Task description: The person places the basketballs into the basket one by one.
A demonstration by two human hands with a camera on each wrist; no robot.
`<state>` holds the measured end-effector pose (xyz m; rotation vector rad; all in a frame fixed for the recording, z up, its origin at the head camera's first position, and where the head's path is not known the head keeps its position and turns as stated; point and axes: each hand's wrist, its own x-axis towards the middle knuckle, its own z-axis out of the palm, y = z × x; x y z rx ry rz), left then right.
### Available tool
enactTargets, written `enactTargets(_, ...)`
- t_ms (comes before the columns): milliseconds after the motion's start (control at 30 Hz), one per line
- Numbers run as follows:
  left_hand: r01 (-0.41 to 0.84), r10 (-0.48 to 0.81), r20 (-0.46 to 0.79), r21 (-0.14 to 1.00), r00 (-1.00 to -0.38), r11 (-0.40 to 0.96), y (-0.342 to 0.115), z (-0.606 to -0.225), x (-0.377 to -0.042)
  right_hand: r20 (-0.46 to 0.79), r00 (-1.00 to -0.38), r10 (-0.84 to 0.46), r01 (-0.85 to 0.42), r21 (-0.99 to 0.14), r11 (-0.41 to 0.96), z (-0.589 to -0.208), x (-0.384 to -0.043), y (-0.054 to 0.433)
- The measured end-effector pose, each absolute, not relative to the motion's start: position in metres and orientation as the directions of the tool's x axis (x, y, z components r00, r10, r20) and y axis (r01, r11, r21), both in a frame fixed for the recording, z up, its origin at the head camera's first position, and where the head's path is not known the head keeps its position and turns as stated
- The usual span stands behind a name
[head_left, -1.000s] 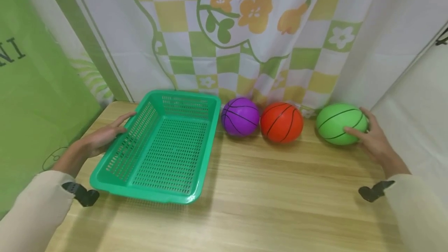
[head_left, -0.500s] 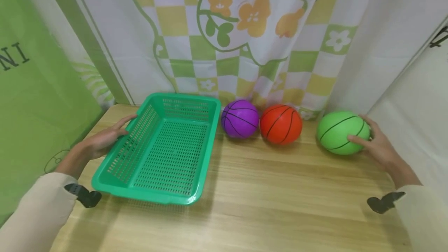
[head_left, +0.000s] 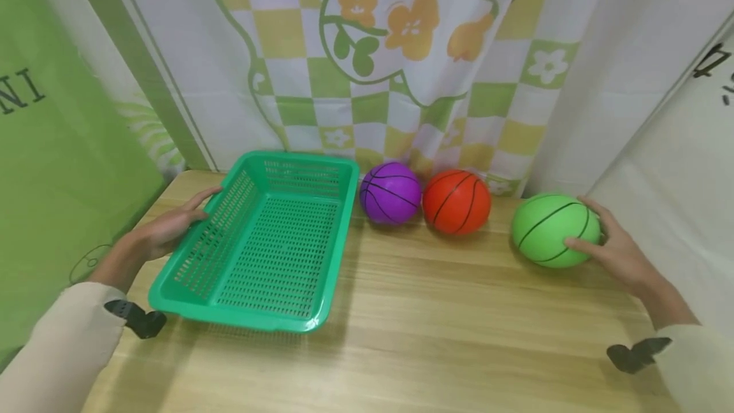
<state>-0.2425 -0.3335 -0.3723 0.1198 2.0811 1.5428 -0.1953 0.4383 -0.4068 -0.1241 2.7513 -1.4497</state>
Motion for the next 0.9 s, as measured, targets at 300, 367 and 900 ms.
enactTargets(300, -0.245, 0.368, -0.37, 0.907, -0.853, 0.343, -0.344, -0.374, -0.238, 0.045, -0.991, -0.127, -0.108, -0.826, 0.553, -0.408, -0.183, 0.421)
enactTargets(367, -0.249, 0.367, -0.372, 0.907, -0.853, 0.34, -0.344, -0.376, -0.238, 0.058, -0.989, -0.134, -0.122, -0.829, 0.546, -0.408, -0.181, 0.417)
enactTargets(900, -0.243, 0.387, -0.365, 0.912, -0.846, 0.329, -0.335, -0.374, -0.243, 0.197, -0.958, -0.209, -0.277, -0.819, 0.502, -0.402, -0.17, 0.394)
